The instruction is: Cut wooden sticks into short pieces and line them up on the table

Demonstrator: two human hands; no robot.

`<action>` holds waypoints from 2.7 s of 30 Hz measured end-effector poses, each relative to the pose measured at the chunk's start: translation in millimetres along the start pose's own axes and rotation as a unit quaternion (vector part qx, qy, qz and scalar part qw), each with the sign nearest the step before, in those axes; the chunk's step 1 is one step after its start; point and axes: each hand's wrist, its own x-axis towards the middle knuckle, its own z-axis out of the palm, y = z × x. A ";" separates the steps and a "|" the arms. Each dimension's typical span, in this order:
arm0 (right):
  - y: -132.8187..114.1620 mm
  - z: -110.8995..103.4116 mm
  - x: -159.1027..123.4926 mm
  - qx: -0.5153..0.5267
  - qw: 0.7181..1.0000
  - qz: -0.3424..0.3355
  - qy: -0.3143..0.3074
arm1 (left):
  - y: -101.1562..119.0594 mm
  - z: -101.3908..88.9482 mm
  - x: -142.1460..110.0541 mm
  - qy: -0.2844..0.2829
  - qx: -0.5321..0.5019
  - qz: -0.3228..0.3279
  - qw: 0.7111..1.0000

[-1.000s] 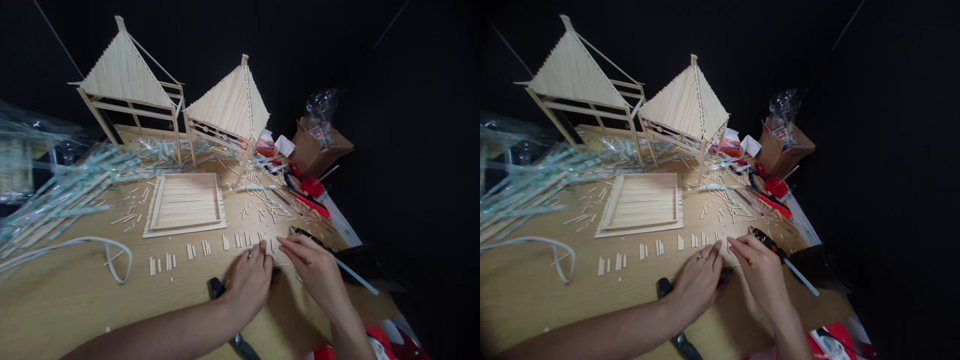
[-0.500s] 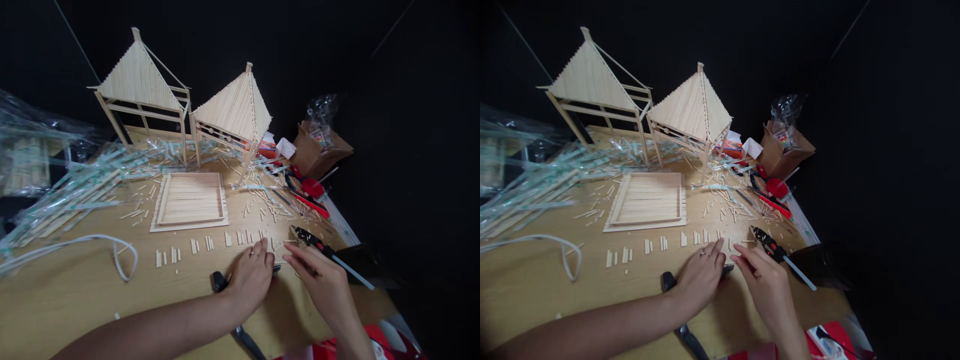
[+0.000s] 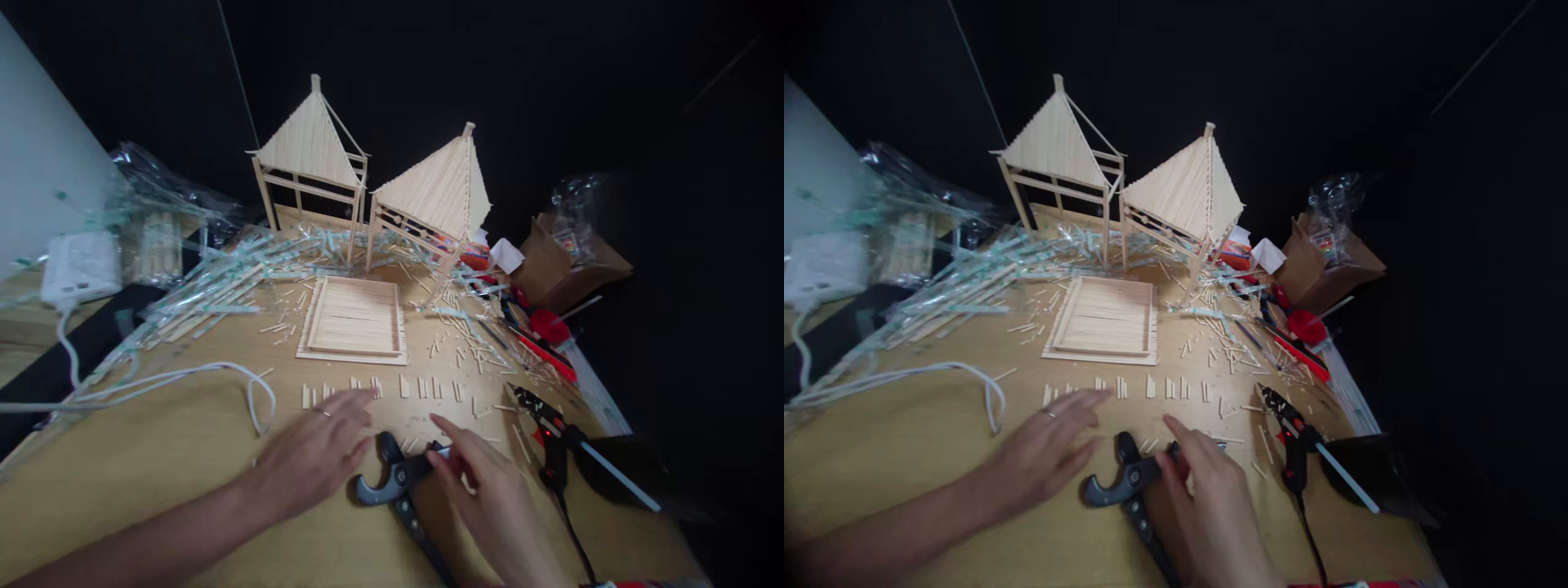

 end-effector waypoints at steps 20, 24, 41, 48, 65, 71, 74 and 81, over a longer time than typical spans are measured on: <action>-90.8 76.1 65.2 -0.184 0.966 -0.072 -0.165 | -56.0 6.0 -55.8 0.015 -0.025 -0.188 0.982; -81.9 75.5 63.8 -0.199 0.969 -0.054 -0.134 | -54.9 6.6 -54.1 0.022 -0.031 -0.184 0.982; -47.0 60.1 53.8 -0.231 0.968 0.043 -0.090 | -57.5 9.2 -55.1 0.003 -0.006 -0.184 0.983; -44.4 45.9 50.2 -0.231 0.967 0.068 -0.086 | -57.9 9.5 -55.1 0.005 -0.011 -0.186 0.982; -15.9 26.2 43.8 -0.250 0.959 0.125 -0.044 | -60.0 11.7 -55.7 -0.008 -0.003 -0.186 0.983; -3.9 21.5 39.1 -0.255 0.953 0.153 -0.050 | -62.5 14.5 -56.5 -0.012 -0.003 -0.189 0.982; -1.0 15.7 37.6 -0.266 0.949 0.169 -0.031 | -62.6 14.1 -55.6 -0.008 -0.007 -0.186 0.982; 10.2 4.8 35.2 -0.275 0.939 0.201 -0.033 | -62.8 14.3 -55.3 0.002 -0.012 -0.187 0.982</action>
